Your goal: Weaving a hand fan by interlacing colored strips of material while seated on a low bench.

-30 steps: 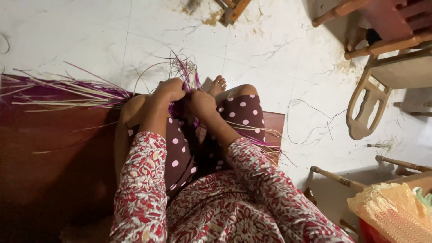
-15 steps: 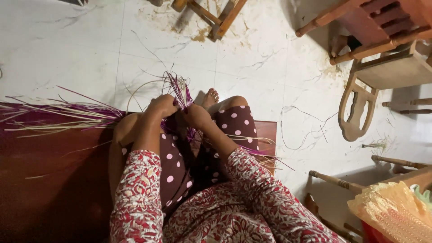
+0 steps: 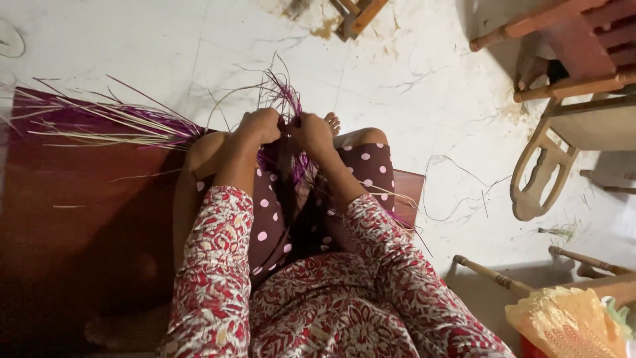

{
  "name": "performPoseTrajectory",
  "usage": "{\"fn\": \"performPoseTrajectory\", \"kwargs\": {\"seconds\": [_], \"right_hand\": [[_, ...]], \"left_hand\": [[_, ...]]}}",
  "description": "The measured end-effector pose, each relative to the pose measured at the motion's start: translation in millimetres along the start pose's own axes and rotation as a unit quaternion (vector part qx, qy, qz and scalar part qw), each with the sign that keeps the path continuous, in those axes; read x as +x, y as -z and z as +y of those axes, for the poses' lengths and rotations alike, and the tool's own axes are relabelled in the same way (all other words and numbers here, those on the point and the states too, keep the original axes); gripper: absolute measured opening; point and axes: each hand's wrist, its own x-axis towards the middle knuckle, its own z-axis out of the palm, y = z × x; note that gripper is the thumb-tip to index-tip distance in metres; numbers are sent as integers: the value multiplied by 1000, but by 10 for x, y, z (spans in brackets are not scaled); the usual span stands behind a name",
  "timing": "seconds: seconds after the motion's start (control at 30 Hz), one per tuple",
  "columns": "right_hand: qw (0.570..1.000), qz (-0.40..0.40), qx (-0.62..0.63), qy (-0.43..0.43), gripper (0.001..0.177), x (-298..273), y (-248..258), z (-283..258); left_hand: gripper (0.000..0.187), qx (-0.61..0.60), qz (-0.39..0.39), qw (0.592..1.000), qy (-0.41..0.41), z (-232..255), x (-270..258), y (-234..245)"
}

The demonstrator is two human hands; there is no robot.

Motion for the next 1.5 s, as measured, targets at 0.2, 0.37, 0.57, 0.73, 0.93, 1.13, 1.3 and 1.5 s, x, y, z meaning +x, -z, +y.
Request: {"fn": "performPoseTrajectory", "kwargs": {"seconds": [0.2, 0.37, 0.57, 0.73, 0.93, 1.13, 1.3, 1.5], "right_hand": [[995, -24, 88, 30, 38, -183, 78, 80], [987, -100, 124, 3, 47, -605, 167, -178], [998, -52, -31, -3, 40, -163, -333, 153], [991, -105, 75, -47, 48, -484, 67, -19], [991, -129, 23, -37, 55, -155, -228, 289], [995, -76, -68, -9, 42, -202, -159, 24], [995, -93, 21, -43, 59, -32, -353, 361], [937, -55, 327, -109, 41, -296, 304, -257]], "left_hand": [[31, -16, -8, 1000, -17, 96, -148, 132], [33, -11, -16, 1000, -12, -145, 328, -188], [34, 9, -31, 999, -12, -84, 231, -122], [37, 2, -37, 999, -16, -40, 147, -83], [32, 12, -36, 999, -19, -78, 183, -105], [34, 6, -27, 1000, -10, -140, 287, -175], [29, -11, -18, 1000, -20, -90, 154, -113], [31, -4, -25, 1000, -18, -96, 252, -157]]}}
